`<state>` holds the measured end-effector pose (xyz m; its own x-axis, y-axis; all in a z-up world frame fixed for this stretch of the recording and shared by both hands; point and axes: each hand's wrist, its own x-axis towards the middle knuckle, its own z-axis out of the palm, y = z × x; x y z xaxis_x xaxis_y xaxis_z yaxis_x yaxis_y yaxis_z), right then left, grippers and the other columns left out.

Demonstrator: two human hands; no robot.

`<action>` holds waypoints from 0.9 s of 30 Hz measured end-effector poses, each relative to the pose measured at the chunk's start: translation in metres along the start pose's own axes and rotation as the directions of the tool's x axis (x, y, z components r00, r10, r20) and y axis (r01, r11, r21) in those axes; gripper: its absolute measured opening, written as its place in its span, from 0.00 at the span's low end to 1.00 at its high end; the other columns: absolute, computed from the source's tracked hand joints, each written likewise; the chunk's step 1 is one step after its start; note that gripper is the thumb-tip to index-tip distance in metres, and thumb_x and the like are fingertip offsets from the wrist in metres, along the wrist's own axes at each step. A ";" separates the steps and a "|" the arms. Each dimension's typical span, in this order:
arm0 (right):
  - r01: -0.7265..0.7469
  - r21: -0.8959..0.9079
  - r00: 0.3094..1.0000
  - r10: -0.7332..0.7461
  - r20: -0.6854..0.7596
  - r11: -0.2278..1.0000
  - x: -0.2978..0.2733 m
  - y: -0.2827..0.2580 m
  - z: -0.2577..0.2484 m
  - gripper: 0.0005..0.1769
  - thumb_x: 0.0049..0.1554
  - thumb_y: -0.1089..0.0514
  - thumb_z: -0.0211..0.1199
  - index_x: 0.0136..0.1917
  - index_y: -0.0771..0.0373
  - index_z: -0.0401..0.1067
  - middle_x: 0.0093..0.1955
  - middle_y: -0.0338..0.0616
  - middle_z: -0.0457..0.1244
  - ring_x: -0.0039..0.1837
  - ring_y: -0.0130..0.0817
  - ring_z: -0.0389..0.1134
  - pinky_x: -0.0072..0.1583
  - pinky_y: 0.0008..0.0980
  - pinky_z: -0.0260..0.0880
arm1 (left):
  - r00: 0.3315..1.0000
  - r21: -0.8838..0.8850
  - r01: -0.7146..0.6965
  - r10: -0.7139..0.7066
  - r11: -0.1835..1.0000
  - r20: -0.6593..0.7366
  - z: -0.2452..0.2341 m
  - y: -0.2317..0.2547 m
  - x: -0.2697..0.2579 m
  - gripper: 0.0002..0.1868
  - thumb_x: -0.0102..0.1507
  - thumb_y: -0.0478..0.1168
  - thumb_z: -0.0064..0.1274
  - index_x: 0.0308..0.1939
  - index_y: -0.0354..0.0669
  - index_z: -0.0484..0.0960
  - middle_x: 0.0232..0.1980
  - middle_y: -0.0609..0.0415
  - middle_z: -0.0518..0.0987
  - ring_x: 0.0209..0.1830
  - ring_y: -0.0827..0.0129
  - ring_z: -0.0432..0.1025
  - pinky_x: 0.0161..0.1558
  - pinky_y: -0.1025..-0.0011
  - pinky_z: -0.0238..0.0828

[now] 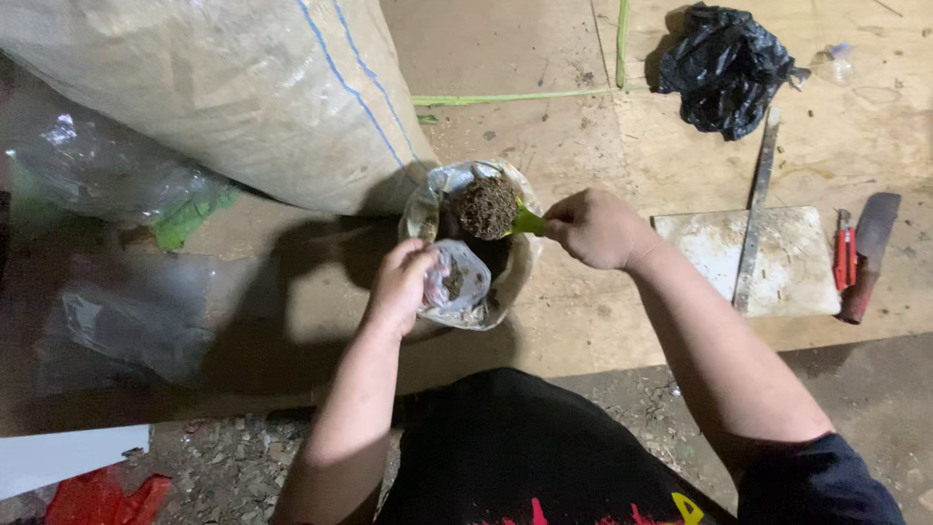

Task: The person scoops dark granular material from a large sack into a small plastic bag using a green scoop, then ties the bag closed. The person repeats this process to fill a second bag.

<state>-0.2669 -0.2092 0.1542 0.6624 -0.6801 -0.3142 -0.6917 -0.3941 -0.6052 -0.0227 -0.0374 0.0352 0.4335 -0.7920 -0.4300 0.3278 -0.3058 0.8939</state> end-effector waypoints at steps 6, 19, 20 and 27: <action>0.018 -0.189 0.993 0.005 0.122 0.982 -0.035 -0.040 -0.030 0.21 0.59 0.41 0.59 0.54 0.55 0.82 0.46 0.54 0.72 0.48 0.50 0.74 0.55 0.43 0.73 | 0.992 0.131 -0.128 0.129 0.983 -0.001 0.016 0.015 -0.002 0.10 0.66 0.35 0.50 0.49 0.33 0.80 0.38 0.50 0.83 0.28 0.75 0.76 0.25 0.76 0.72; -0.102 -0.599 0.868 0.365 0.336 0.794 -0.038 -0.137 -0.022 0.26 0.66 0.60 0.48 0.76 0.58 0.52 0.74 0.60 0.58 0.69 0.54 0.65 0.71 0.55 0.61 | 0.994 0.210 -0.054 0.073 0.976 -0.083 0.033 0.046 -0.024 0.08 0.66 0.37 0.51 0.47 0.39 0.79 0.35 0.54 0.77 0.20 0.72 0.70 0.17 0.73 0.67; -0.124 -0.603 0.865 0.383 0.323 0.788 -0.037 -0.140 -0.022 0.22 0.66 0.60 0.49 0.72 0.64 0.59 0.72 0.63 0.59 0.69 0.56 0.66 0.69 0.53 0.64 | 0.993 0.214 -0.050 0.072 0.976 -0.094 0.034 0.047 -0.026 0.08 0.66 0.37 0.50 0.47 0.39 0.78 0.36 0.55 0.77 0.20 0.73 0.70 0.18 0.73 0.68; -0.066 -0.645 0.938 0.268 0.220 0.761 -0.049 -0.164 -0.021 0.19 0.61 0.54 0.59 0.64 0.59 0.74 0.69 0.50 0.63 0.72 0.48 0.61 0.69 0.45 0.61 | 0.994 0.255 -0.028 0.055 0.967 -0.098 0.033 0.049 -0.028 0.10 0.69 0.35 0.45 0.51 0.37 0.79 0.37 0.50 0.77 0.22 0.71 0.70 0.21 0.71 0.69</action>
<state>-0.1922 -0.1241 0.2838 0.4995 -0.6076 -0.6175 -0.7561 -0.6537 0.0316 -0.0469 -0.0477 0.0959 0.5311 -0.7518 -0.3908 0.0909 -0.4081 0.9084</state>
